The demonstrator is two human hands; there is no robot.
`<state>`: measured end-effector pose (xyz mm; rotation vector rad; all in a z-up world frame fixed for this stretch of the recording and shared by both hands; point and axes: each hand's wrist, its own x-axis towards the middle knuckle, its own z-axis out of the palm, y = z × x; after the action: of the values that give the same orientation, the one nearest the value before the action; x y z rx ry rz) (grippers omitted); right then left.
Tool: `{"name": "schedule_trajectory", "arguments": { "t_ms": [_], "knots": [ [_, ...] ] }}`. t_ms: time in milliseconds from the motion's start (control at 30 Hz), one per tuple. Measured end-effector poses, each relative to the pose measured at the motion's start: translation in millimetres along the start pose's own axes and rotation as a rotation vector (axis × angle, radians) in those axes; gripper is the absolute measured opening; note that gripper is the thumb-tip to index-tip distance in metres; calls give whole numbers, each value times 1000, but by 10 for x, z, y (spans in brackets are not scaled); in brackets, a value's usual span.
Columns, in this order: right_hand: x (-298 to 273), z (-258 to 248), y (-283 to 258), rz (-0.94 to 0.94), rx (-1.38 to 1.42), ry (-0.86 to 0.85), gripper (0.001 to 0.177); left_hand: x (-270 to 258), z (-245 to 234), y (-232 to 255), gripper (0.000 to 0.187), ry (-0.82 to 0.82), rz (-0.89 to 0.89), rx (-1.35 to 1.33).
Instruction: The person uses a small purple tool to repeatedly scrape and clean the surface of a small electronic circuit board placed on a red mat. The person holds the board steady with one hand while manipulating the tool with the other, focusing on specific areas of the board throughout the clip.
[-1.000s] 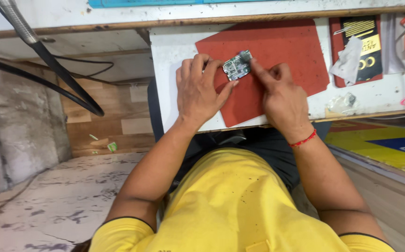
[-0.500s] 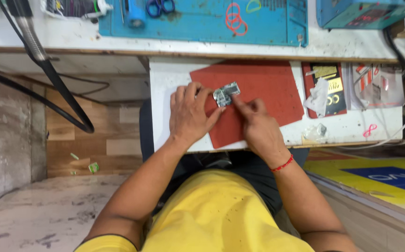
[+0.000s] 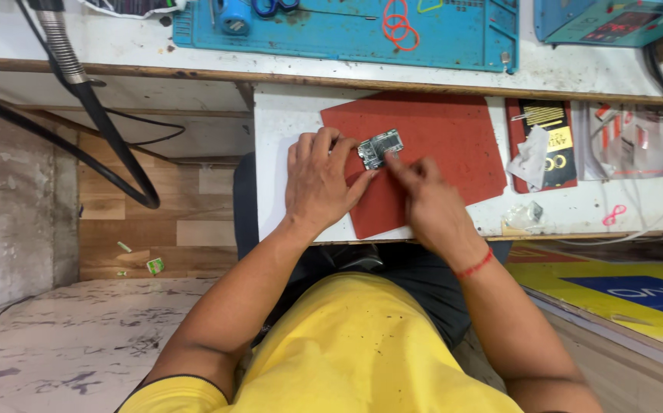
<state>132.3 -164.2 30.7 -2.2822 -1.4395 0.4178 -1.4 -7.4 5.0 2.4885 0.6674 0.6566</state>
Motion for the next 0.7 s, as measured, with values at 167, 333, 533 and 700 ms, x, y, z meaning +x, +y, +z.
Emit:
{"name": "schedule_trajectory", "arguments": {
  "t_ms": [167, 333, 533, 700],
  "knots": [
    [43, -40, 59, 95, -6, 44, 62, 21, 17, -4, 49, -19, 2, -7],
    [14, -2, 34, 78, -37, -13, 61, 25, 9, -4, 49, -29, -7, 10],
    [21, 43, -13, 22, -3, -10, 61, 17, 13, -6, 47, -18, -10, 20],
    [71, -14, -2, 31, -31, -35, 64, 26, 22, -2, 49, -25, -5, 10]
  ]
}}
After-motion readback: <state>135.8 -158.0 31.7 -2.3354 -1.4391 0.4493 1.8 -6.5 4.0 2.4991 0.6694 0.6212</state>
